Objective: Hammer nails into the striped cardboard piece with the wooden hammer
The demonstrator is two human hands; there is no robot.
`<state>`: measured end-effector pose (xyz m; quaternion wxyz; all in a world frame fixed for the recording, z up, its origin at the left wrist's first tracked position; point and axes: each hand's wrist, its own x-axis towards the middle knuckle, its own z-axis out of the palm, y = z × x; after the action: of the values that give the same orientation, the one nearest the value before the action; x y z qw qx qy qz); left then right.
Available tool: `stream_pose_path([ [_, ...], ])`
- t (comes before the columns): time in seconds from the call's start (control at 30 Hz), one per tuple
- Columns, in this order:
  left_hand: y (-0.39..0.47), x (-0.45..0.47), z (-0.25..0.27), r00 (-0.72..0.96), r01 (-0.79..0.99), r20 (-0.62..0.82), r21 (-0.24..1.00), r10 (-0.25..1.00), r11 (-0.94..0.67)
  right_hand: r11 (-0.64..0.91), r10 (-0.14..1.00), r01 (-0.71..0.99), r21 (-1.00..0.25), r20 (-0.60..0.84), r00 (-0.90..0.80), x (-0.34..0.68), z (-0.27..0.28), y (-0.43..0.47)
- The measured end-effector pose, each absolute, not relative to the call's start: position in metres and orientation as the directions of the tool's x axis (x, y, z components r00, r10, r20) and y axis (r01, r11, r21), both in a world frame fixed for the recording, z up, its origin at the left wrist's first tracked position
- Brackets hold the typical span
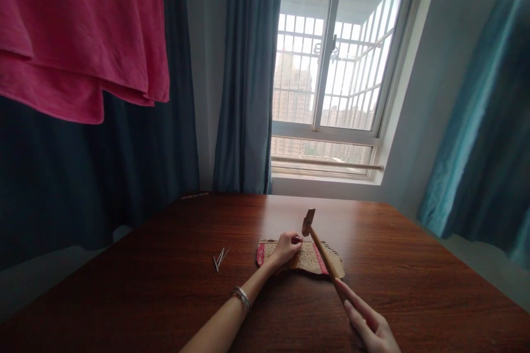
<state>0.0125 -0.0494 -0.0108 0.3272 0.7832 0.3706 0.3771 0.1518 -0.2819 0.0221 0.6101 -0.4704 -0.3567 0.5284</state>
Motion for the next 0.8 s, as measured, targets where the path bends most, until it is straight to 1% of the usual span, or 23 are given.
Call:
stream_pose_path([
  [0.1, -0.048, 0.012, -0.012, 0.446, 0.333, 0.342, 0.795, 0.827, -0.507, -0.023, 0.978, -0.338, -0.941, -0.092, 0.19, 0.151, 0.023, -0.282],
  [0.27, -0.05, 0.012, -0.01, 0.436, 0.367, 0.351, 0.771, 0.829, -0.52, -0.037, 0.979, -0.287, -0.957, -0.092, 0.183, 0.15, 0.025, -0.283],
  [0.43, -0.052, 0.013, -0.008, 0.413, 0.382, 0.329, 0.784, 0.85, -0.489, 0.03, 0.98, -0.338, -0.941, -0.038, 0.194, 0.15, 0.02, -0.281],
  [0.6, -0.053, 0.013, -0.008, 0.401, 0.396, 0.335, 0.776, 0.853, -0.491, 0.002, 0.983, -0.282, -0.959, -0.05, 0.175, 0.15, 0.012, -0.278],
  [0.73, -0.054, 0.012, -0.006, 0.409, 0.376, 0.337, 0.784, 0.848, -0.493, 0.067, 0.976, -0.301, -0.951, -0.001, 0.22, 0.148, 0.012, -0.277],
  [0.8, -0.054, 0.012, -0.005, 0.416, 0.376, 0.333, 0.785, 0.846, -0.493, 0.073, 0.976, -0.32, -0.945, 0.001, 0.218, 0.146, 0.013, -0.277],
])
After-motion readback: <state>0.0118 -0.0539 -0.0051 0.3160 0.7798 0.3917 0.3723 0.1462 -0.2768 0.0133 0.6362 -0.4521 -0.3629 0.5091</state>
